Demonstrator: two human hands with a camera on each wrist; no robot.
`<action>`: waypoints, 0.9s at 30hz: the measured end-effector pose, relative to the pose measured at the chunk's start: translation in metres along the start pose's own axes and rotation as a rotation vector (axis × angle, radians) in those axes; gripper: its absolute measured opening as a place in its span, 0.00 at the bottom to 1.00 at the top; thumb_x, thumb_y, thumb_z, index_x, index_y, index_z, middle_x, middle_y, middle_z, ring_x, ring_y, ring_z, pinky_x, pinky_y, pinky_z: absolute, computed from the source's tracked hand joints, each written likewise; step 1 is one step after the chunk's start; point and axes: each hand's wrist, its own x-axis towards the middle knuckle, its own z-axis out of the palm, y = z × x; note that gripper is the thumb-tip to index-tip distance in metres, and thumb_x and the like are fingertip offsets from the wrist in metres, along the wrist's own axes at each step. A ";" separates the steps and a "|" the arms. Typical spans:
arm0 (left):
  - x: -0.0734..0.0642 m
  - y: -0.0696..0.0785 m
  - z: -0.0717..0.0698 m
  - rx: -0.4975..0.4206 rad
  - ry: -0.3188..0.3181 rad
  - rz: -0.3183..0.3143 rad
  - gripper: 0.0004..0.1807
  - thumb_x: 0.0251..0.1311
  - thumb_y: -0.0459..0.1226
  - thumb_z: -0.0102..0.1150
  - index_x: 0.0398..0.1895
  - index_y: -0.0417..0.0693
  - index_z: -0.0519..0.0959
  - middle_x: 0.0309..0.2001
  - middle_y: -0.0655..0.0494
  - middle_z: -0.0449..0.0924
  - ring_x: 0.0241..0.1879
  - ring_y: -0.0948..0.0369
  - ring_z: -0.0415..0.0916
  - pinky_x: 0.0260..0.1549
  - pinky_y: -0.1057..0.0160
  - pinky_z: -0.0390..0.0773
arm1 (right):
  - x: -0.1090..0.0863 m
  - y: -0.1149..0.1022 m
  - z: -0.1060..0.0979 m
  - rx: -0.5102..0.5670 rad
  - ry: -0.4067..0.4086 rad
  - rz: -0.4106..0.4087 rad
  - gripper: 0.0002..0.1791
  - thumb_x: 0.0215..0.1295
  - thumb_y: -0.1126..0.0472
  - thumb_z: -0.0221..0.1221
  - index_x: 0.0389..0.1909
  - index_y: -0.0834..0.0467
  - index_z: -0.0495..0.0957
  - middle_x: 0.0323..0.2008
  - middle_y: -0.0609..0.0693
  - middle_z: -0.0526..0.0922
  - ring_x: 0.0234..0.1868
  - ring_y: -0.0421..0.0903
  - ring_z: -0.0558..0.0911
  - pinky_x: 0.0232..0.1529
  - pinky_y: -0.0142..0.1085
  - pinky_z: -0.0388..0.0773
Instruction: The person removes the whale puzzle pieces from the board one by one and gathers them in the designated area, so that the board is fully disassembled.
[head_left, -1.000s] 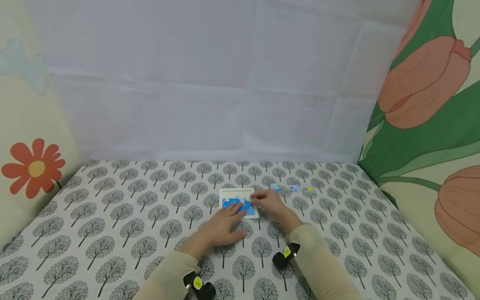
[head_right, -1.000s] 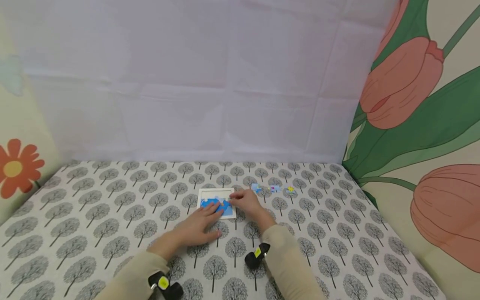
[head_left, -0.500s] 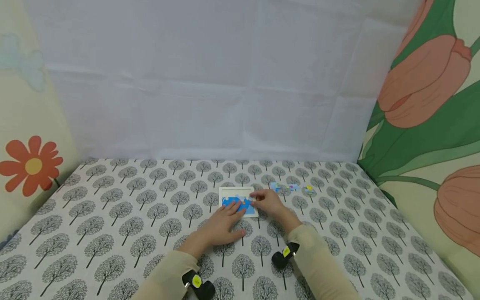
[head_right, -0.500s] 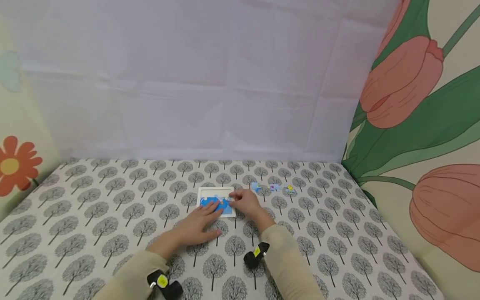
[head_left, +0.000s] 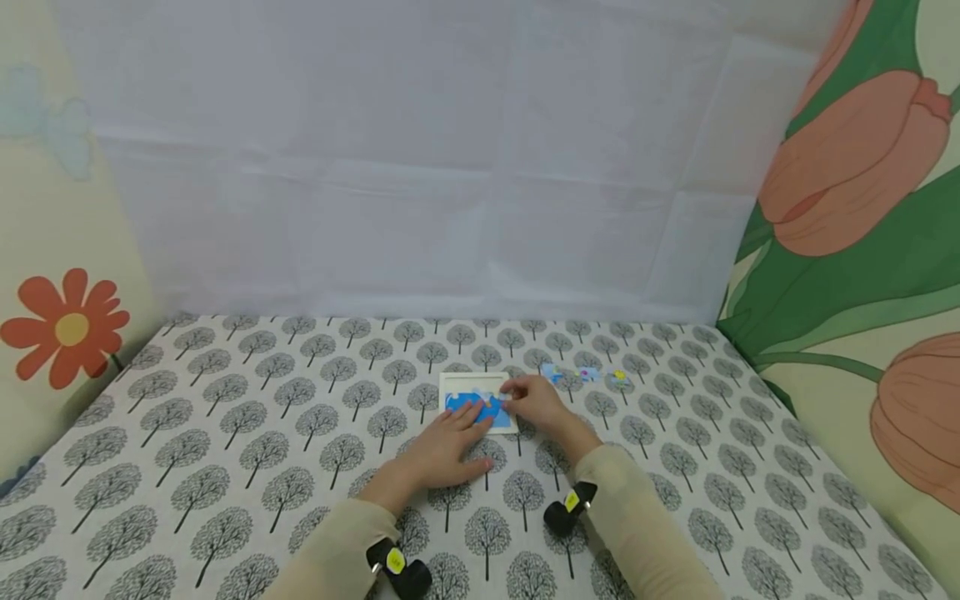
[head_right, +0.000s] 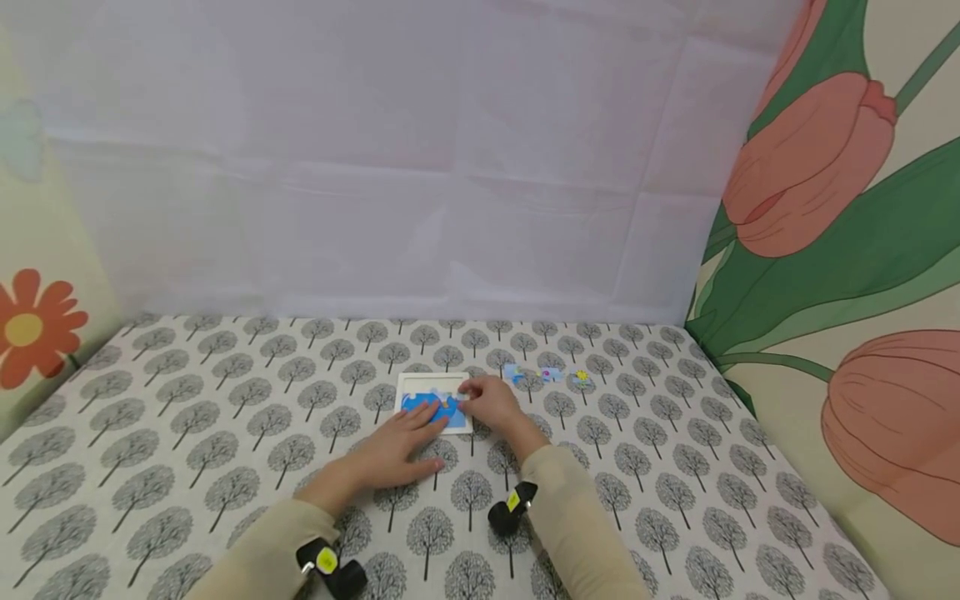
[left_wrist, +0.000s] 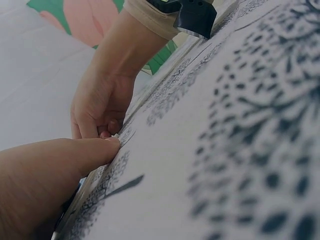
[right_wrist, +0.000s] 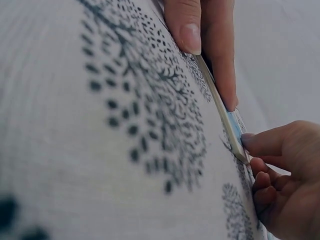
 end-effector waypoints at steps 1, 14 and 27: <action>0.000 0.000 -0.001 0.000 -0.002 -0.002 0.34 0.57 0.52 0.45 0.61 0.39 0.58 0.63 0.40 0.47 0.62 0.48 0.43 0.57 0.48 0.47 | 0.001 0.000 0.000 0.006 0.004 0.007 0.11 0.52 0.67 0.58 0.39 0.63 0.76 0.22 0.49 0.70 0.22 0.43 0.67 0.20 0.31 0.66; 0.001 0.002 -0.003 0.001 -0.014 -0.019 0.34 0.57 0.51 0.45 0.61 0.38 0.58 0.63 0.40 0.47 0.62 0.48 0.43 0.57 0.49 0.46 | 0.005 0.002 0.002 0.104 0.039 0.028 0.07 0.54 0.68 0.57 0.35 0.62 0.76 0.29 0.50 0.74 0.30 0.44 0.73 0.28 0.34 0.73; 0.001 0.002 -0.001 -0.010 -0.015 -0.018 0.33 0.57 0.51 0.45 0.61 0.39 0.59 0.63 0.40 0.47 0.62 0.48 0.43 0.57 0.49 0.46 | 0.002 0.001 0.001 0.176 0.041 0.036 0.09 0.53 0.68 0.57 0.37 0.62 0.76 0.28 0.50 0.75 0.30 0.44 0.73 0.29 0.34 0.73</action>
